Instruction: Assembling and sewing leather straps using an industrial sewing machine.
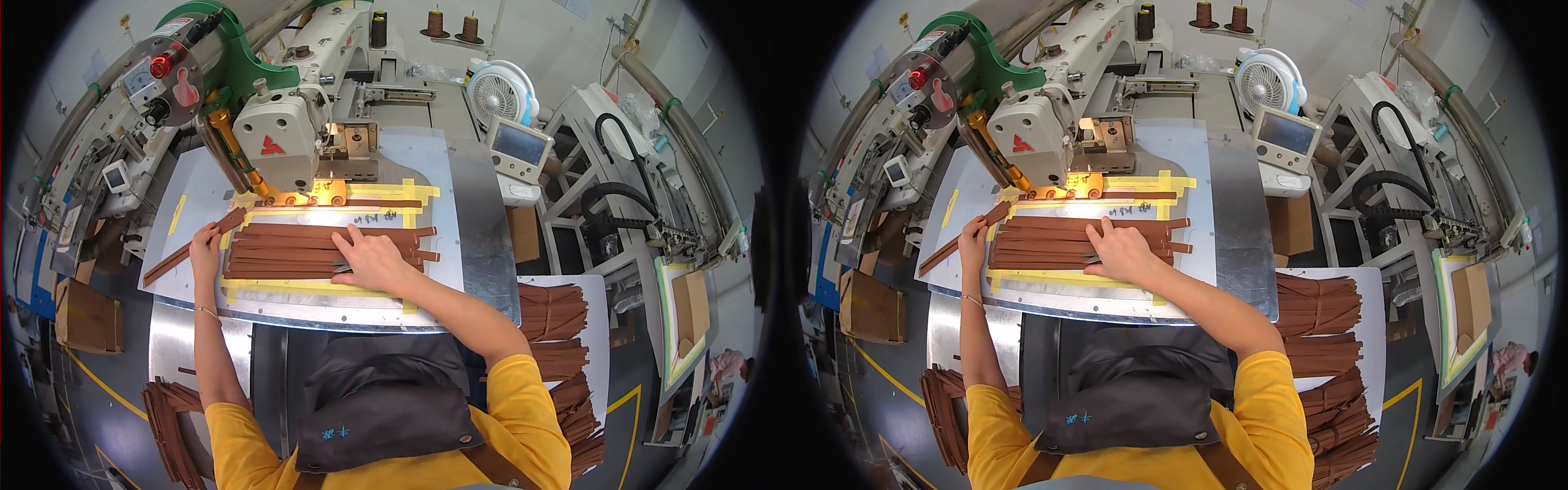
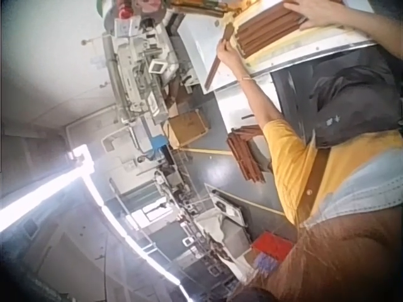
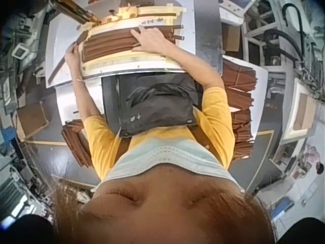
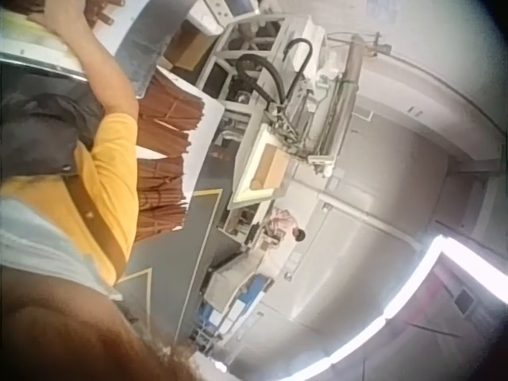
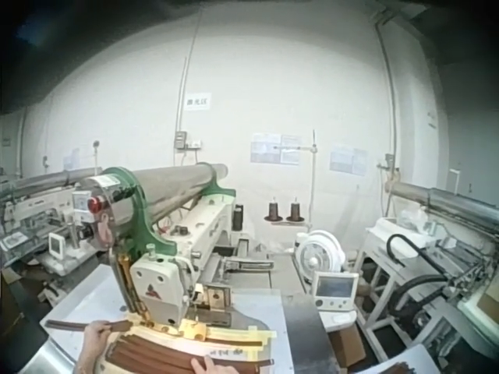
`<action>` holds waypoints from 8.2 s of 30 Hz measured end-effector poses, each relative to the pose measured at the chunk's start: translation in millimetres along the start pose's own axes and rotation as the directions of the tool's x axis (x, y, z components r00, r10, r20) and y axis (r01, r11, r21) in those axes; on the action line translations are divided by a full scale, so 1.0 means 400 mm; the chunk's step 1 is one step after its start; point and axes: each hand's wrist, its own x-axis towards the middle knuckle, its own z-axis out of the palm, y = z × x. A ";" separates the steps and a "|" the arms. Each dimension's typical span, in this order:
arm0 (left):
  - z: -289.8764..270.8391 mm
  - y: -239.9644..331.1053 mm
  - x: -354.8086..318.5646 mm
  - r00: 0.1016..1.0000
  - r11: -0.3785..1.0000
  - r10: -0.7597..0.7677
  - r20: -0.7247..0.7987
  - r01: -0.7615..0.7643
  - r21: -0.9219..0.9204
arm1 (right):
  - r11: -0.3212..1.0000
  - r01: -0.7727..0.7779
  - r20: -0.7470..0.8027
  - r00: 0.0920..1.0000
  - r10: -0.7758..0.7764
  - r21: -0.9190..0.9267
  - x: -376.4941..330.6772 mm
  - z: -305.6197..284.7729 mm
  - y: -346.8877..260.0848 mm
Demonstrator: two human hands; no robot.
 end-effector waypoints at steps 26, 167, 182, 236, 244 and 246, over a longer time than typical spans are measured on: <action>-0.030 0.022 -0.002 0.996 0.994 0.044 0.083 -0.052 0.095 | 1.000 0.026 0.010 1.000 -0.026 0.013 -0.002 -0.010 0.001; 0.176 0.281 0.034 0.930 0.930 0.287 0.231 -0.212 -0.301 | 0.976 -0.188 0.047 0.982 0.184 0.108 -0.156 -0.080 0.119; 0.001 0.198 -0.035 0.921 0.950 0.311 0.235 -0.311 -0.036 | 0.955 -0.064 0.086 0.995 0.040 0.290 -0.224 -0.105 0.161; -0.046 0.254 -0.040 0.997 0.908 0.041 0.059 -0.062 0.415 | 0.455 -0.412 -0.068 0.678 0.732 0.790 -0.593 -0.189 0.539; 0.108 0.402 -0.040 0.868 0.893 0.450 0.208 -0.435 -0.116 | 0.431 -0.559 0.125 0.700 0.703 0.709 -0.556 -0.200 0.555; 0.129 0.397 -0.043 0.855 0.909 0.417 0.307 -0.388 -0.153 | 0.500 -0.555 0.097 0.727 0.679 0.665 -0.559 -0.193 0.580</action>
